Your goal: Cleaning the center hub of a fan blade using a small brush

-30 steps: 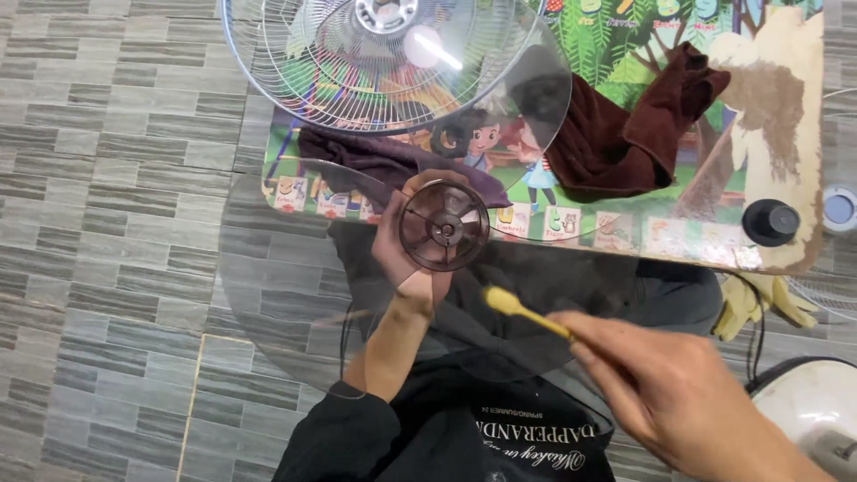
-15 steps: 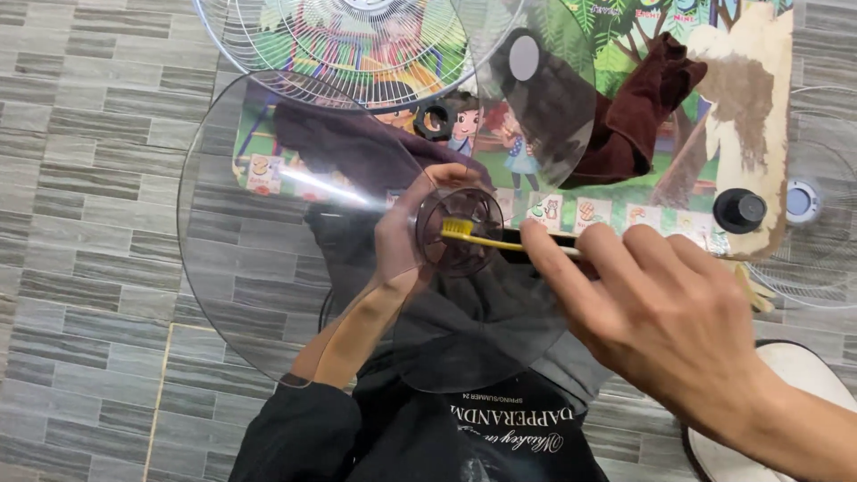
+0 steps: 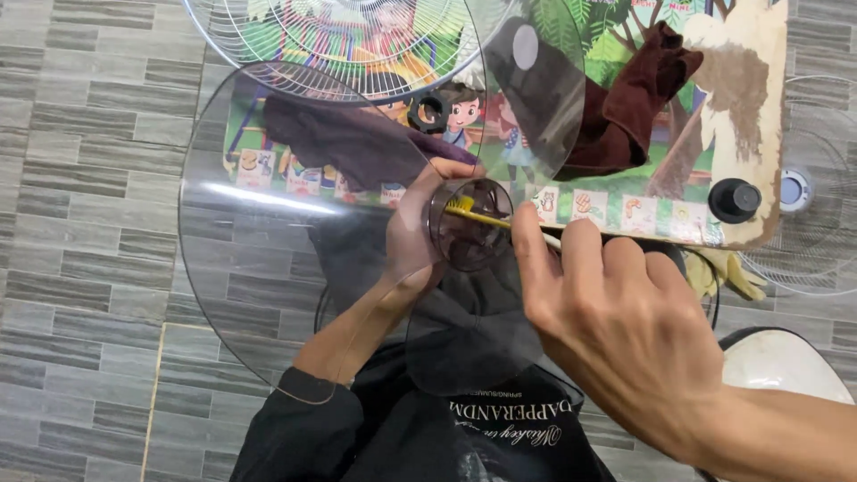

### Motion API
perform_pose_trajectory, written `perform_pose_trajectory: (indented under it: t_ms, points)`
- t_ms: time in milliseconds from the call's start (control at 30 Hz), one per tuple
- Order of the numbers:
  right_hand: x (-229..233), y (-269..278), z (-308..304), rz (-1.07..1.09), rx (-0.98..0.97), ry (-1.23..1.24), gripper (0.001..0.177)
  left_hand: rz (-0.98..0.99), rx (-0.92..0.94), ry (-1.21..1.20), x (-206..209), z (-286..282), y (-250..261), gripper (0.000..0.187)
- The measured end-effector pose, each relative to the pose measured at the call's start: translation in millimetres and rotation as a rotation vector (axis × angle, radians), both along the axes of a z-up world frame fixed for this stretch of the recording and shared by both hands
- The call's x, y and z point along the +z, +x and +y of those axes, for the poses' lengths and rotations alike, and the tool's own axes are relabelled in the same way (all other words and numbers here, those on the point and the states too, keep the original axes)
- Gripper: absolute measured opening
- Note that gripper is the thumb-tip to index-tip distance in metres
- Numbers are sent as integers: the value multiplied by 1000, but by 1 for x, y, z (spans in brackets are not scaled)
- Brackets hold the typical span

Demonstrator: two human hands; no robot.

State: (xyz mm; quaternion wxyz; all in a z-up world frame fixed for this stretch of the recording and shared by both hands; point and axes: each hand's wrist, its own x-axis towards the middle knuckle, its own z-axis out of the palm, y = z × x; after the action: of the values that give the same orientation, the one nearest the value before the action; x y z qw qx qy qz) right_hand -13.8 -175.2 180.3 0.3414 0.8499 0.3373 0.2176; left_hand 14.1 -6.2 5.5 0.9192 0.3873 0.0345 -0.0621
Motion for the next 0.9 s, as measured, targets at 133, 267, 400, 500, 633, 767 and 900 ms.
perform_pose_trajectory:
  t_ms: [133, 267, 400, 500, 633, 767, 900]
  points:
    - [3, -1, -3, -23, 60, 0, 40, 10, -13, -77, 3, 0, 2, 29]
    - [-4, 7, -13, 104, 116, 83, 52, -84, -89, 207, 13, 4, -1, 34]
    - [-13, 17, -16, 420, -59, 208, 44, -62, -85, 34, 1, 1, -4, 38]
    - [-4, 22, -9, 699, -292, 313, 25, -157, -53, 78, 2, -4, -9, 30]
    - [7, 24, -6, 763, -340, 276, 14, -240, 76, 179, 11, -8, -11, 37]
    - [10, 21, -10, 693, -266, 255, 28, -161, 115, 233, 13, -4, -6, 34]
    - [14, 19, -51, 340, -183, 201, 16, -89, 47, -193, -7, 5, -2, 29]
